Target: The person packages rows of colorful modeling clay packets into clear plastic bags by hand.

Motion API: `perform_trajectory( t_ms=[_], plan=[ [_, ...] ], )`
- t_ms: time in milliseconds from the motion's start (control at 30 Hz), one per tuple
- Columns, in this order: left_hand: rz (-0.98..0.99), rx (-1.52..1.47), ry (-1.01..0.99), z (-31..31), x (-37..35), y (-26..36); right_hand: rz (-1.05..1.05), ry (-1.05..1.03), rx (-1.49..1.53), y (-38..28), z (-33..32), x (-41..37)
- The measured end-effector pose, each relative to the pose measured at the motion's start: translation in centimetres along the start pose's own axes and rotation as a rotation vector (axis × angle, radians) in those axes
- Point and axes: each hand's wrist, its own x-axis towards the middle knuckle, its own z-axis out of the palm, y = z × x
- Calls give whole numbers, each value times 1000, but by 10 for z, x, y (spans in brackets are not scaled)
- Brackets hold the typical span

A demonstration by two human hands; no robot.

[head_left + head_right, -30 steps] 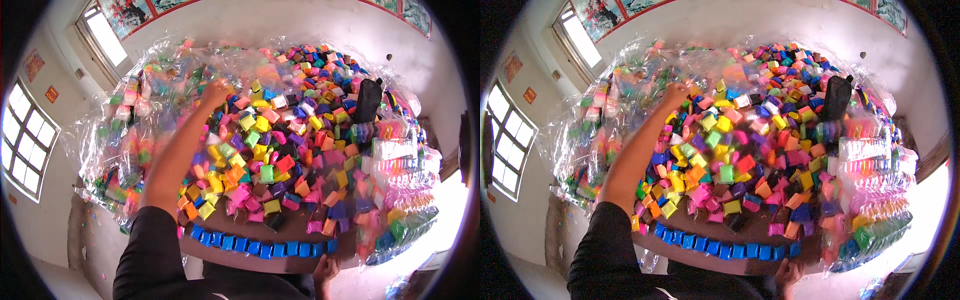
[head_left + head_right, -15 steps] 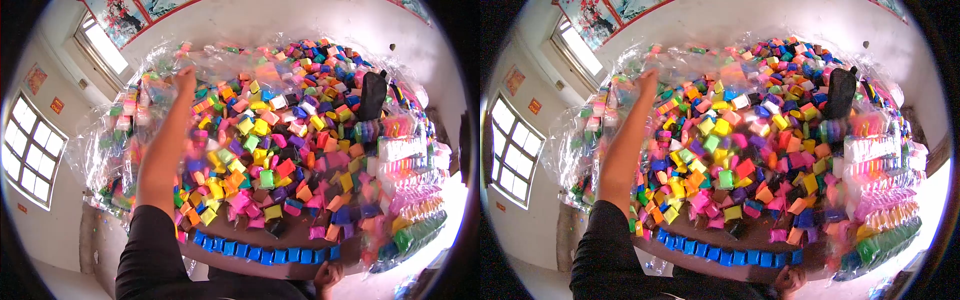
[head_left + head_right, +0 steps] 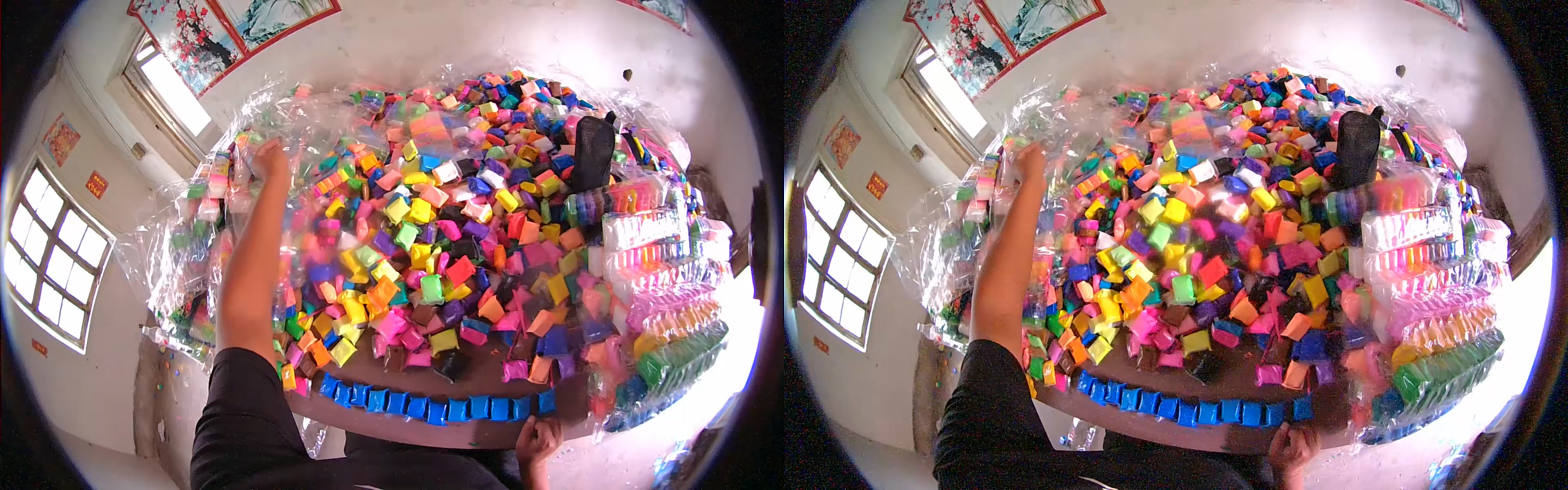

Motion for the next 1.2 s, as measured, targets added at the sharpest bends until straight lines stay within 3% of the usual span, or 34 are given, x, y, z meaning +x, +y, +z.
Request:
perform_trajectory(
  t_ms=[67,133,200,300,367,433,500,567,733,800,833,867,900,967,1033,1100,1167,1200],
  plan=[
    [-244,-272,-6,-18,-30,49,-9,2,5,0,-2,1],
    [-276,-432,-36,-40,-49,68,-26,4,14,1,-2,-1],
    [-295,-608,-119,-69,-74,95,289,50,180,-1,-3,-10],
    [-252,-605,-157,-104,-99,116,265,6,266,-29,-22,33],
    [-262,-620,-137,-120,-101,115,94,-30,361,-46,-16,72],
    [-103,-486,-95,-139,-87,104,43,-64,433,-84,-15,115],
    [-100,-442,-12,-152,-54,80,-24,-99,441,-106,-14,133],
    [288,297,278,-164,-26,53,1,-122,466,-120,-15,127],
    [162,749,106,-154,-91,119,-24,-103,476,-106,-9,76],
    [245,825,83,-146,-112,130,199,-126,448,-94,-15,51],
    [331,901,58,-146,-115,128,194,-127,446,-91,-18,44],
    [262,956,-14,-137,-109,115,266,-125,471,-88,-24,39],
    [257,954,-10,-127,-106,105,338,-123,495,-87,-27,34],
    [45,730,-28,-103,-99,88,331,-110,456,-84,-31,25],
    [82,679,56,-80,-75,42,324,-91,418,-81,-32,22],
    [121,627,138,-73,-66,41,342,-111,454,-82,-33,22],
    [-97,509,94,-73,-63,72,301,-118,467,-90,-33,30],
    [-179,540,-48,-73,-46,63,271,-132,480,-95,-33,34]
  ],
)
